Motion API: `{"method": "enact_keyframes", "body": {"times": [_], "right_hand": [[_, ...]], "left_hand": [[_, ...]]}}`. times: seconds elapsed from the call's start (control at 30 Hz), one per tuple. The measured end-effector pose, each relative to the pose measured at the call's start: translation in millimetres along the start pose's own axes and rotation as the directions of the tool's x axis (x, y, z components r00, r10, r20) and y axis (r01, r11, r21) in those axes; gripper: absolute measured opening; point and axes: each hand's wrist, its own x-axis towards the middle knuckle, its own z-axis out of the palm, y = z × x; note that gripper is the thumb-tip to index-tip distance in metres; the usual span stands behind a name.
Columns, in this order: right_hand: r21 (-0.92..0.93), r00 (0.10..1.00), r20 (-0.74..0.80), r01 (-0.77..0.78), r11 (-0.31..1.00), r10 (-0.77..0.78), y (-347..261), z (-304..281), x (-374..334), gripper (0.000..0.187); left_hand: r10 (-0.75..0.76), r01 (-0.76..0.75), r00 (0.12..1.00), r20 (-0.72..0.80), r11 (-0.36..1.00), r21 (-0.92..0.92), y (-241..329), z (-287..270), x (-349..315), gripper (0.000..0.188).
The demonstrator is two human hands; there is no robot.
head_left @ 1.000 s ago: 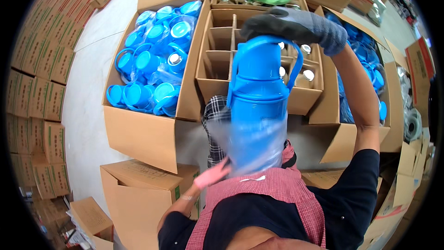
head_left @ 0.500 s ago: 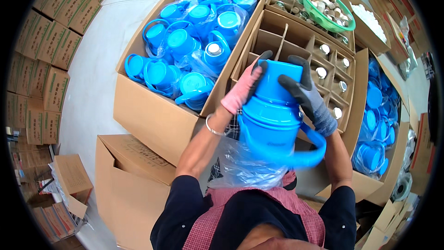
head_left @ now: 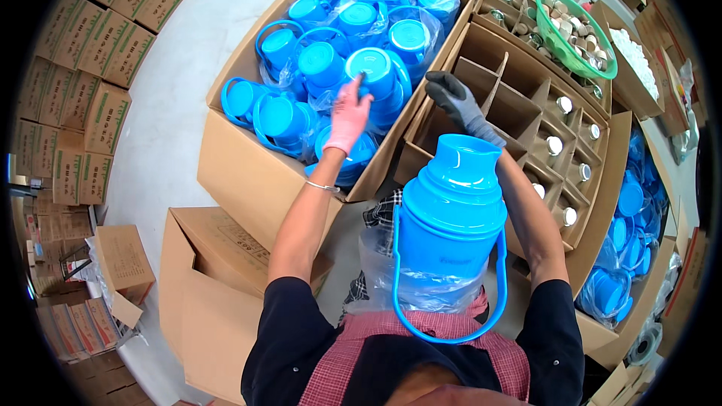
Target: The person assembles flasks by placing the inner vessel into a blue plastic casing, screwing on a cap, and placing the completed flasks into a cardboard box.
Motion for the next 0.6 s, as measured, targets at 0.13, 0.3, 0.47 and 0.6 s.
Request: {"method": "enact_keyframes", "body": {"times": [0.13,0.3,0.47,0.6], "right_hand": [[-0.833,0.936,0.086,0.255,0.490,-0.341,11,7,18,0.073],[-0.487,0.673,0.700,0.694,0.530,-0.238,4,69,30,0.092],[-0.500,0.517,0.828,0.856,0.130,-0.219,-7,91,11,0.101],[-0.721,0.772,0.505,0.623,0.303,-0.386,8,109,27,0.093]], "left_hand": [[-0.103,-0.014,0.913,0.395,0.959,0.284,13,15,6,0.053],[0.107,-0.057,0.982,-0.158,0.956,0.289,-58,-69,43,0.049],[-0.384,0.595,0.802,-0.458,0.585,0.552,-160,-157,70,0.060],[-0.107,0.106,0.993,-0.045,0.680,0.725,-241,-140,39,0.042]]}}
